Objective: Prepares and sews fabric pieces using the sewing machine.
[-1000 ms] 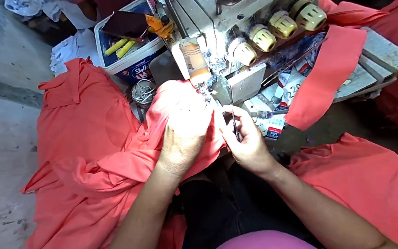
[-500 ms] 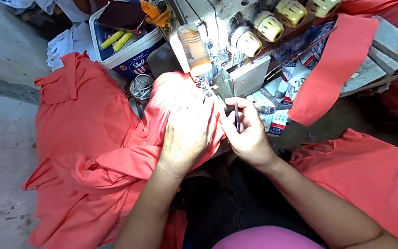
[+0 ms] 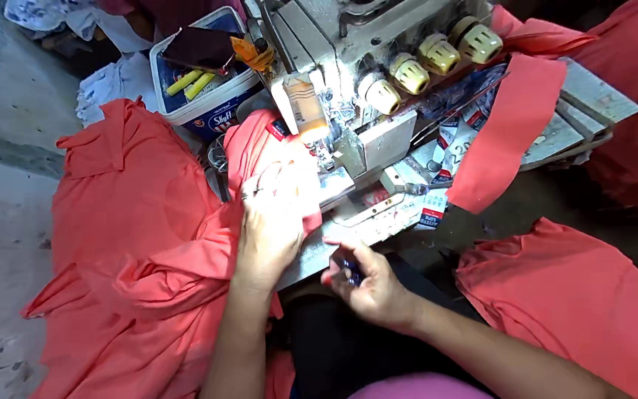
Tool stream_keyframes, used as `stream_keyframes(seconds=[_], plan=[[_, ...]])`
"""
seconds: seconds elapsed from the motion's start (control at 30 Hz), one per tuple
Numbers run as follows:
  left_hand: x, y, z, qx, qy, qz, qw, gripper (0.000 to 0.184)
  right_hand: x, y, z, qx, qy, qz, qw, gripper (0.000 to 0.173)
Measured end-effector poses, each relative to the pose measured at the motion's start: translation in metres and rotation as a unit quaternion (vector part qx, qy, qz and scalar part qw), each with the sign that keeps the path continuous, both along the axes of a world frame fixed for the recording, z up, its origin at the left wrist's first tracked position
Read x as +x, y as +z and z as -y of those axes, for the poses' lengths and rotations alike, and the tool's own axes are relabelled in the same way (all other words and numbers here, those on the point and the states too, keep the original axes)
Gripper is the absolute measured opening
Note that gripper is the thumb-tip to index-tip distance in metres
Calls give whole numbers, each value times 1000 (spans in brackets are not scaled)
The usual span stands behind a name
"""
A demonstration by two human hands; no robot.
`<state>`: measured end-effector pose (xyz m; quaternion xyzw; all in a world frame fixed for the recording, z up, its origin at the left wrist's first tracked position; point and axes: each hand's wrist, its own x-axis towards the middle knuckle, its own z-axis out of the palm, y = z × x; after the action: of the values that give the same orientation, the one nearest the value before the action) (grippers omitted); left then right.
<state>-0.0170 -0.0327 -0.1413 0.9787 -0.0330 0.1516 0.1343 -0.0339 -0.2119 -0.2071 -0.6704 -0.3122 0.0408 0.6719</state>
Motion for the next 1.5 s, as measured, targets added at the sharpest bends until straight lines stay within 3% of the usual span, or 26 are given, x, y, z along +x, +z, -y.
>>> stream_keyframes(seconds=[0.07, 0.1, 0.23, 0.37, 0.47, 0.57, 0.67, 0.77, 0.87, 1.0, 1.17, 1.37, 1.5], plan=[[-13, 0, 6, -27, 16, 3, 1000, 41, -10, -12, 13, -25, 31, 10, 999, 73], [-24, 1, 12, -43, 30, -9, 999, 42, -14, -17, 21, -36, 37, 13, 999, 77], [-49, 17, 11, -62, 79, 26, 995, 38, -25, -31, 47, -64, 35, -3, 997, 63], [2, 49, -25, -13, 57, 37, 998, 35, -31, -29, 46, -68, 38, 11, 997, 51], [56, 65, -44, -18, -11, -74, 997, 34, -35, -22, 38, -71, 27, 53, 996, 47], [83, 64, -58, -87, -93, -164, 978, 34, -37, -19, 38, -87, 19, 90, 992, 44], [75, 59, -70, -135, -67, -183, 971, 32, -25, -12, 42, -127, -23, 144, 981, 39], [44, 56, -80, -151, -20, -176, 973, 26, 7, 12, 42, -202, -115, 225, 946, 36], [9, 57, -81, -197, 8, -130, 972, 15, 46, 34, 32, -270, -201, 330, 882, 35], [-19, 60, -68, -232, 26, -92, 968, 7, 75, 61, 10, -377, -195, 381, 822, 34], [-19, 48, -59, -243, 7, -40, 969, 8, 84, 70, -17, -409, -185, 414, 792, 35], [-25, 51, -44, -302, 31, -17, 953, 7, 92, 62, -19, -376, -174, 437, 799, 34], [-26, 55, -28, -464, 66, -67, 881, 6, 77, 72, -9, -299, -190, 364, 861, 32]])
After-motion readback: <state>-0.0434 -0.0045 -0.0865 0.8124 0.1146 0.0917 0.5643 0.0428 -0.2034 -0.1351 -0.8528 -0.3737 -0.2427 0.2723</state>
